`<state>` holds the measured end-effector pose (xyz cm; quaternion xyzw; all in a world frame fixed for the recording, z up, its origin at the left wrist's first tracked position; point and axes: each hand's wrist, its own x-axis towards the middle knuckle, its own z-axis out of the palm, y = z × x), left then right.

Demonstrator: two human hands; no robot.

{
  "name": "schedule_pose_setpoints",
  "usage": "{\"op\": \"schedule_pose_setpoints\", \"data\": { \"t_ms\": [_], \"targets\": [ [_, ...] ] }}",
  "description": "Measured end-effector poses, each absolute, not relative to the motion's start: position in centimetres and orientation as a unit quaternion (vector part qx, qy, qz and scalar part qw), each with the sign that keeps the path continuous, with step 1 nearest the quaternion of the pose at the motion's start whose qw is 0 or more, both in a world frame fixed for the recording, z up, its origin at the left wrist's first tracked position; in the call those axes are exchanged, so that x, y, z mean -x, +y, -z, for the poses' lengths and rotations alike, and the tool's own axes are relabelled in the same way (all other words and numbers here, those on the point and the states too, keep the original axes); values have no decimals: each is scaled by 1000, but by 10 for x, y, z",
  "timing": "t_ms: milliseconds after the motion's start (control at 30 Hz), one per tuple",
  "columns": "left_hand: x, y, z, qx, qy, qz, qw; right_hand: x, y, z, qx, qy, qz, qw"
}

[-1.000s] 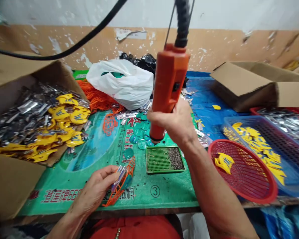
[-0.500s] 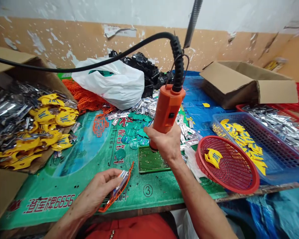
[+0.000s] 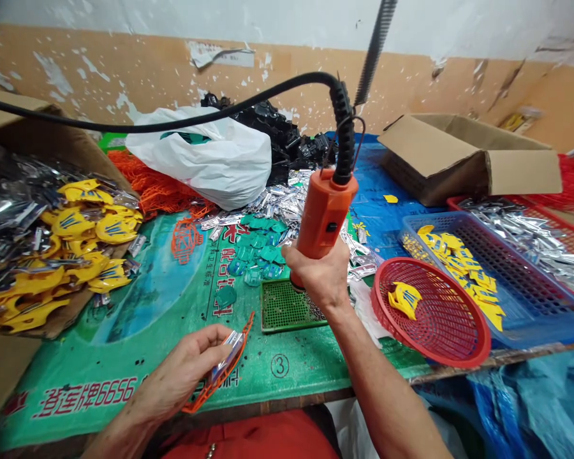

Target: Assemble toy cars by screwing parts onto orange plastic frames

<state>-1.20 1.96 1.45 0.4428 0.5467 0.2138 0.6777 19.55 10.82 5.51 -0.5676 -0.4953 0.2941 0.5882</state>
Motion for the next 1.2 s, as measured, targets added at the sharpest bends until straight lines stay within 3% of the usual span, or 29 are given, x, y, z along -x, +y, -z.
{"op": "schedule_pose_setpoints", "data": {
  "t_ms": [900,1200],
  "targets": [
    [8,18,-13,-410,561,-256,672,-198,106,-54,554,-477,-280,622],
    [2,18,-13,-443,567,-261,644,-178,77,-92,408,-457,-391,687]
  ]
}}
